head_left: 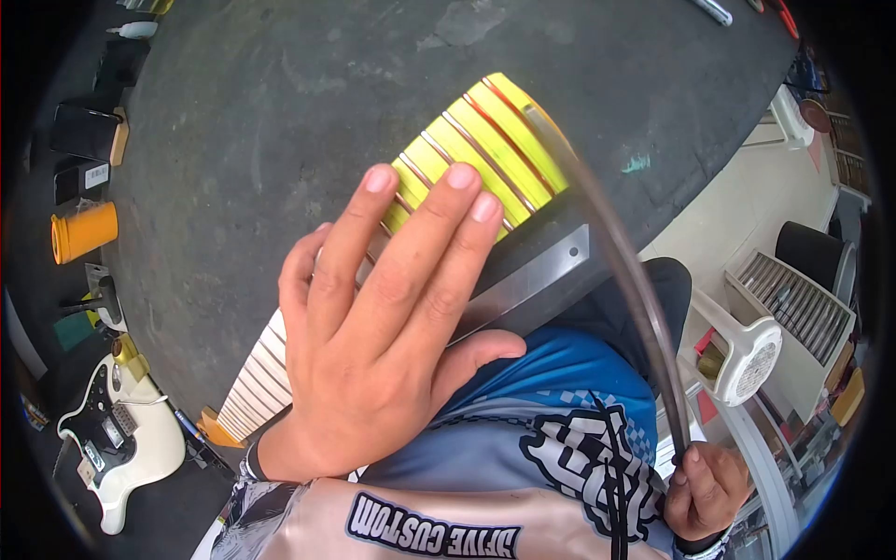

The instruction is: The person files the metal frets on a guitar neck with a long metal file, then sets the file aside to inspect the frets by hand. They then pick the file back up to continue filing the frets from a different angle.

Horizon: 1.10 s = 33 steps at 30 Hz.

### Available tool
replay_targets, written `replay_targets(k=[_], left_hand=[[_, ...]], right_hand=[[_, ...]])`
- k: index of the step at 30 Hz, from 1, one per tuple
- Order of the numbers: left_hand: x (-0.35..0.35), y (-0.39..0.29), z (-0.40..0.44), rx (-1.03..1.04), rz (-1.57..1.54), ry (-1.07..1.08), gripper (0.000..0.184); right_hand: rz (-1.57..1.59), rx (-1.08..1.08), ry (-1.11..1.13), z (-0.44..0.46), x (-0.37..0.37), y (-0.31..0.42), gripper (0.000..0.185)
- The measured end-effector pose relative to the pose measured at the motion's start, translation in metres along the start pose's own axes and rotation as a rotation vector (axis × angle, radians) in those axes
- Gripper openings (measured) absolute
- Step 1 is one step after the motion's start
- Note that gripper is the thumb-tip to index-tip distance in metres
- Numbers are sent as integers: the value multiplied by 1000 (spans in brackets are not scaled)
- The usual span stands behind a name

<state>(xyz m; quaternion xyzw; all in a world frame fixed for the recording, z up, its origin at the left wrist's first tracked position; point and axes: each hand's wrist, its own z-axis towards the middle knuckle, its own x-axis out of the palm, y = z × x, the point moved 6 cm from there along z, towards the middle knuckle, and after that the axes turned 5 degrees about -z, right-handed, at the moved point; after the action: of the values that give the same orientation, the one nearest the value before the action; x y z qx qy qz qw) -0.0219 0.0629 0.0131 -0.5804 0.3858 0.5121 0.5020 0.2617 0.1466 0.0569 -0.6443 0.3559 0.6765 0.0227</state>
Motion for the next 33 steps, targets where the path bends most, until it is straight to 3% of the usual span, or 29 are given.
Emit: replay_targets(k=[15,23,24,33], left_hand=[[1,1,2,-17,-10,-6,83],[0,1,2,-30,-26,-6,81],[0,1,1,-31,-26,-3,81],[0,1,2,-29,-12,4,80]], right_hand=[[52,-27,59,7,8,13,47],[88,-117,1,102,25,38,51],[173,-58,84,99,25,33,53],[-2,-68,13,17,9,24,49]])
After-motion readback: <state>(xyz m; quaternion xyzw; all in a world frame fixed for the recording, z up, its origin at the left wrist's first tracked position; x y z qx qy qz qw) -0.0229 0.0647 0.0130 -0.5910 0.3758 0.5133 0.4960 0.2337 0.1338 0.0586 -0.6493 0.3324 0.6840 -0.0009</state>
